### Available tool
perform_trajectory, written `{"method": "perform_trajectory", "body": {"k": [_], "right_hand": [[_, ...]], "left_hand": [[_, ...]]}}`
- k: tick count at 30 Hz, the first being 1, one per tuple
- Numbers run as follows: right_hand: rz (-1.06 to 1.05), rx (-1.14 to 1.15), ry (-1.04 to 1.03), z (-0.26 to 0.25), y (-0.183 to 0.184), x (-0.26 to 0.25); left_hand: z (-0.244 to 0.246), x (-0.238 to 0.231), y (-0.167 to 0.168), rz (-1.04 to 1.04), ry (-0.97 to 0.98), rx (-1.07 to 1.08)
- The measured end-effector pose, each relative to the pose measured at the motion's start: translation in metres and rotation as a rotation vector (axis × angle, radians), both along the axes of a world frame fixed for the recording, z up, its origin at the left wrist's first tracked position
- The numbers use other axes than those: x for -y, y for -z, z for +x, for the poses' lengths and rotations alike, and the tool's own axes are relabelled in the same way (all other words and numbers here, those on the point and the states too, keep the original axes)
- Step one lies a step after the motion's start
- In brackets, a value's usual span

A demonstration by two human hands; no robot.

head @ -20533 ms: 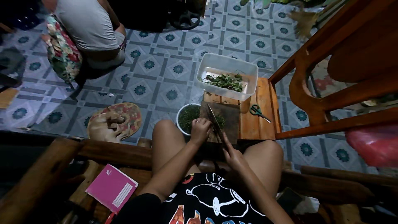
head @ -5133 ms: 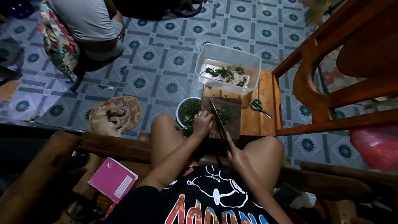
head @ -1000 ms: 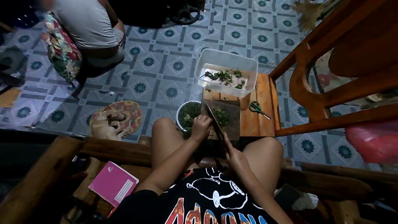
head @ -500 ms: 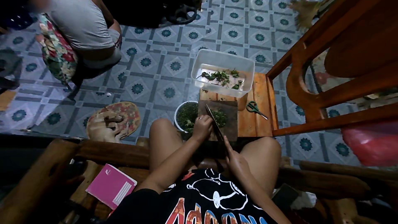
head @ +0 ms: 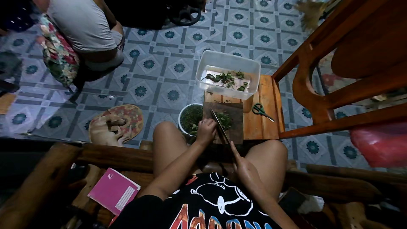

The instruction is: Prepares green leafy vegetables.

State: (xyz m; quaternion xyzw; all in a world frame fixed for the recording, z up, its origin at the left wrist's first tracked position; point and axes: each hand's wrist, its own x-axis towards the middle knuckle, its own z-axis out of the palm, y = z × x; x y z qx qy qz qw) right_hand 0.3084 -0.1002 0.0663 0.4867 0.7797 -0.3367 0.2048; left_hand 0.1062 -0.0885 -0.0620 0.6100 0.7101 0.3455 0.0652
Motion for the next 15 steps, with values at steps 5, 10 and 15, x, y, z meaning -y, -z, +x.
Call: {"method": "perform_trajectory", "body": {"k": [5,10,15], "right_hand": [[0.005,0.037,0.006,-0.018,0.019,-0.009],[-0.014,-0.063,0.022,-0.011,0.013,-0.014],[0.003,-0.032,-0.006,-0.001,-0.004,0.001]], "left_hand": [[0.0,0.002,-0.001,-0.007,-0.003,-0.007],[0.001,0.002,0.0,-0.007,-0.031,0.001],[0.001,0.002,0.002,0.01,-0.031,-0.007]]}}
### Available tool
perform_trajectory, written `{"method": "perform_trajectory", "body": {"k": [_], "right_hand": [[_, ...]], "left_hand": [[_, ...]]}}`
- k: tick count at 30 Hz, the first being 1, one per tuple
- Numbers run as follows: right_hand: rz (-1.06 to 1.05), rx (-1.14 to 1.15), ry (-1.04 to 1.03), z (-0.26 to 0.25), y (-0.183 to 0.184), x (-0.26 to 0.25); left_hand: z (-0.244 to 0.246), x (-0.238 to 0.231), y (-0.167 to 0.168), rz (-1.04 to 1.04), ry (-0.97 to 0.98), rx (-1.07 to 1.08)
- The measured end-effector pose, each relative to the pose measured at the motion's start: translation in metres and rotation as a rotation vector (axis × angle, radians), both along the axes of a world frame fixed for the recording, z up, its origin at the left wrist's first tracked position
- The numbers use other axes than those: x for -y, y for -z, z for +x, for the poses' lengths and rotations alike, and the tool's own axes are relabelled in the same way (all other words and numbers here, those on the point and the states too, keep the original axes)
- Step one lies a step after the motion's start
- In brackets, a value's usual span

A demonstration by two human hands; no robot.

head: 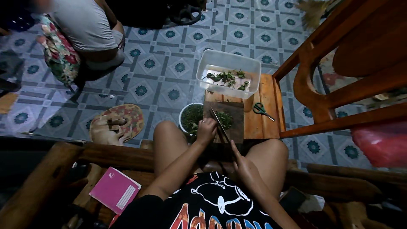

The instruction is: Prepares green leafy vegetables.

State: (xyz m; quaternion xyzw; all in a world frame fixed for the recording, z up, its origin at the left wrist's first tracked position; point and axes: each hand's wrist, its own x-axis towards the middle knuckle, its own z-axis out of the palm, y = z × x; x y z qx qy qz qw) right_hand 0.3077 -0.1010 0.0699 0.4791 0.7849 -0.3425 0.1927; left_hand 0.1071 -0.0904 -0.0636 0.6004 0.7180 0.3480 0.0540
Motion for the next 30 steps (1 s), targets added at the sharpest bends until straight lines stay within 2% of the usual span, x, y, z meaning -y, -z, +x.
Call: {"method": "perform_trajectory", "body": {"k": [4,9,14,18,24,30], "right_hand": [[-0.015,0.086,-0.001,-0.009,0.009,0.001],[0.0,0.064,0.002,-0.022,0.024,-0.01],[-0.007,-0.027,0.016,-0.012,0.011,-0.01],[-0.018,0.017,-0.004,-0.003,0.001,0.0],[-0.003,0.084,0.004,-0.019,0.019,-0.005],[-0.026,-0.052,0.002,-0.013,0.021,-0.019]], "left_hand": [[-0.001,0.0,0.0,-0.015,0.007,0.011],[-0.002,0.001,0.003,-0.014,0.007,0.002],[-0.003,0.001,0.003,0.004,0.008,0.026],[-0.003,0.0,0.006,0.041,-0.005,0.018],[-0.003,0.002,0.007,0.02,-0.001,0.014],[-0.002,0.004,0.006,0.046,-0.037,-0.023]]}}
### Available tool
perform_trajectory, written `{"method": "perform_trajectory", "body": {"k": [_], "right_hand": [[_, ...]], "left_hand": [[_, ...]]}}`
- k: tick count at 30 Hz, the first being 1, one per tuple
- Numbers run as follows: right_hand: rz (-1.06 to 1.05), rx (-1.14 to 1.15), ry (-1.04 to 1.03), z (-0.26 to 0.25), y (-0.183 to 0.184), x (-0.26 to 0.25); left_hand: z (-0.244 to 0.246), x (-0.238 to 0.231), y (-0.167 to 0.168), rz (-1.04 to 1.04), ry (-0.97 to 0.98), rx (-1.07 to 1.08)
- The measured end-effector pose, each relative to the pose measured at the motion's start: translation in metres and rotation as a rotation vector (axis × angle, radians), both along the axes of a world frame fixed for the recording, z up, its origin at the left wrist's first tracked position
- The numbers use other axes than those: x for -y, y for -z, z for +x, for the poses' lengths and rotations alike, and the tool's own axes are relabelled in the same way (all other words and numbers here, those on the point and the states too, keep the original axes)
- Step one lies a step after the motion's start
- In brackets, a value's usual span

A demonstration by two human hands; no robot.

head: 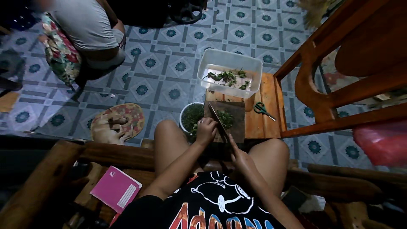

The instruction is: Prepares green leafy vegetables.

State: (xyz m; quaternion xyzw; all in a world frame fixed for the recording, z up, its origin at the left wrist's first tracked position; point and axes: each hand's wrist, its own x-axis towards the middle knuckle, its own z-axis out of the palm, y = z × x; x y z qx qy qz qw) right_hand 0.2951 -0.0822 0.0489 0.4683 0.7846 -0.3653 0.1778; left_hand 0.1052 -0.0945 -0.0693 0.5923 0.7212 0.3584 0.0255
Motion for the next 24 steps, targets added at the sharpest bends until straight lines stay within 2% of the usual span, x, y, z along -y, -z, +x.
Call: {"method": "perform_trajectory", "body": {"k": [6,11,14,19,24], "right_hand": [[0.033,0.029,-0.026,0.013,-0.019,0.017],[0.008,0.143,-0.02,-0.005,-0.006,0.015],[0.03,0.117,-0.023,-0.012,0.003,0.008],[0.021,-0.042,0.005,0.003,-0.005,0.005],[0.03,0.025,-0.028,0.012,-0.019,0.016]], "left_hand": [[-0.002,0.0,-0.003,-0.039,-0.022,0.028],[-0.003,0.002,-0.004,-0.059,-0.012,0.024],[-0.004,0.003,-0.004,-0.063,-0.002,0.009],[-0.005,0.007,-0.005,-0.055,0.004,0.035],[-0.006,0.006,-0.004,-0.068,-0.005,0.052]]}}
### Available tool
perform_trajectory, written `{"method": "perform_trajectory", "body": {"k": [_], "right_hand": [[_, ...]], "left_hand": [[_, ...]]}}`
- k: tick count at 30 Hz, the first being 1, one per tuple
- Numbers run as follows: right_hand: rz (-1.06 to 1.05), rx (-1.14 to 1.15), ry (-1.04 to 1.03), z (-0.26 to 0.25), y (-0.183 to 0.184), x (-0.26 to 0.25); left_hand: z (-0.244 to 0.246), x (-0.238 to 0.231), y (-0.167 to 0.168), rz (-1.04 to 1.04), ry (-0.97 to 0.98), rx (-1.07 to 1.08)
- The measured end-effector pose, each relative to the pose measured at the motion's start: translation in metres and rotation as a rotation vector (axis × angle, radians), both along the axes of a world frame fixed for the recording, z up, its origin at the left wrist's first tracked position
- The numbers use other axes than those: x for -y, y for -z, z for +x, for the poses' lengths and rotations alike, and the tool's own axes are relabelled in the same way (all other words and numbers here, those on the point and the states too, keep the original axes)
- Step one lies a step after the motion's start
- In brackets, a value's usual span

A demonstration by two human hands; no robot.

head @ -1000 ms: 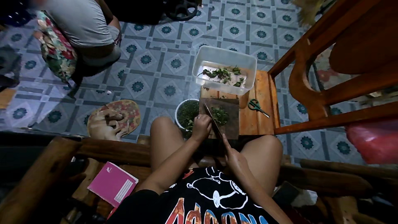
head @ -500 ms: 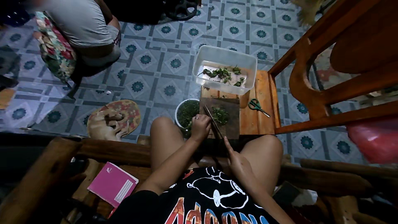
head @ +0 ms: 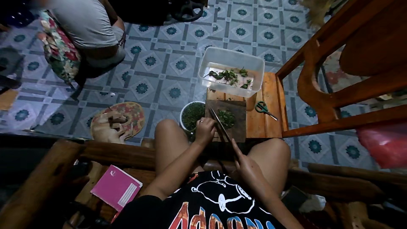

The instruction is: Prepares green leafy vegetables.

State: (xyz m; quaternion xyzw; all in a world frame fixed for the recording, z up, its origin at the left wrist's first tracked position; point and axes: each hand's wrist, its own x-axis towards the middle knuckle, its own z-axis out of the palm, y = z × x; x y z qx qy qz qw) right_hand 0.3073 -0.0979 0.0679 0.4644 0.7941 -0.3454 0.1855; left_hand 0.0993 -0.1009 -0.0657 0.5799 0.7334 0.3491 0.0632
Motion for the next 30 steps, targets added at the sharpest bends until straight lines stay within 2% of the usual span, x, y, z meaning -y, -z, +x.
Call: {"method": "perform_trajectory", "body": {"k": [5,9,15,19,26,30], "right_hand": [[-0.013,0.121,-0.008,-0.018,0.014,-0.001],[-0.011,0.057,0.004,-0.024,0.025,-0.013],[0.006,-0.055,0.043,-0.005,0.013,-0.009],[0.006,-0.04,0.045,0.005,-0.001,0.002],[-0.006,0.109,0.032,-0.014,0.018,-0.002],[-0.018,0.045,0.033,-0.015,0.022,-0.01]], "left_hand": [[-0.001,0.001,0.001,-0.002,0.006,-0.02],[-0.001,0.002,-0.002,-0.028,0.019,-0.049],[0.001,-0.001,-0.011,-0.049,0.044,-0.055],[0.008,-0.009,-0.01,-0.014,0.063,-0.08],[0.009,-0.006,-0.009,0.003,0.059,-0.077],[0.009,-0.004,-0.008,-0.003,0.06,-0.055]]}}
